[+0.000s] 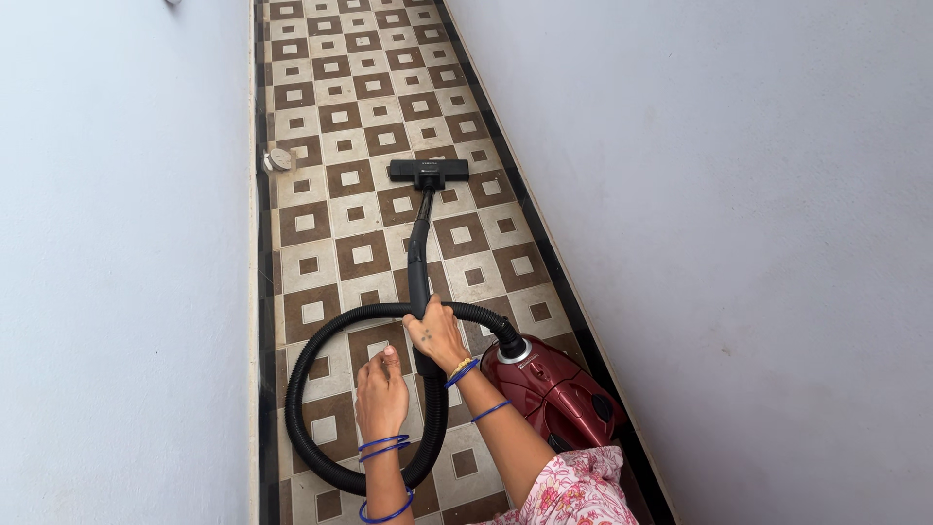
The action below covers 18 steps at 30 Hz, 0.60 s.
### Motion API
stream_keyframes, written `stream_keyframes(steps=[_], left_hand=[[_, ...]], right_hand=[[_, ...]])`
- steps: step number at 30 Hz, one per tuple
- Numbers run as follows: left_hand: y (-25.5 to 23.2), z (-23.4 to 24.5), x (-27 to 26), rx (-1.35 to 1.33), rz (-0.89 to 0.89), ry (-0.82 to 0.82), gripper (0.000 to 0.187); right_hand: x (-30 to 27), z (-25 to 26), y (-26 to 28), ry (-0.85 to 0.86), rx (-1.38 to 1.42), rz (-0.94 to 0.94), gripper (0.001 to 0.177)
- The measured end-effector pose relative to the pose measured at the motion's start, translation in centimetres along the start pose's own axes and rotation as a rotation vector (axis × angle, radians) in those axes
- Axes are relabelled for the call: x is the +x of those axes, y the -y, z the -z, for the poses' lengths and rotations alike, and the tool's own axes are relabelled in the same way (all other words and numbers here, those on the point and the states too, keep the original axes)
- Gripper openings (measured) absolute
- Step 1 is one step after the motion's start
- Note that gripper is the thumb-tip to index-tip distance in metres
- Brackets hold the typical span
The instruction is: The person vacuums a tiled floor in a narrow hallway using a vacuum cleaner, guiding the nozzle across the tiles and baseboards while occasionally moving the vacuum body by hand.
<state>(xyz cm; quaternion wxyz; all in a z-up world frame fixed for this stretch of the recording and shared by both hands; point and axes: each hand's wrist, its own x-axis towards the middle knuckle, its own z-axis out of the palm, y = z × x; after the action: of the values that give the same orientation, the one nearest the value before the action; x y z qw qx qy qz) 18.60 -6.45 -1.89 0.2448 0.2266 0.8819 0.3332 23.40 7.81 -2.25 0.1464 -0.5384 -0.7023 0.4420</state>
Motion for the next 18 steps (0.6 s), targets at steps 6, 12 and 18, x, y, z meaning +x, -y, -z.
stream_keyframes(steps=[6,12,18], left_hand=[[1.7,2.9,0.8,-0.078,0.022,-0.096,0.081],[2.6,3.2,1.2,-0.068,0.048,-0.098,0.08],[2.0,1.9,1.1,-0.051,0.042,-0.078,0.079]], right_hand=[[-9.6,-0.6,0.2,-0.018,-0.015,0.063,0.054],[-13.5,1.0,1.5,0.023,0.087,0.014,0.047],[-4.9,0.5,0.9,-0.112,0.05,0.079,0.047]])
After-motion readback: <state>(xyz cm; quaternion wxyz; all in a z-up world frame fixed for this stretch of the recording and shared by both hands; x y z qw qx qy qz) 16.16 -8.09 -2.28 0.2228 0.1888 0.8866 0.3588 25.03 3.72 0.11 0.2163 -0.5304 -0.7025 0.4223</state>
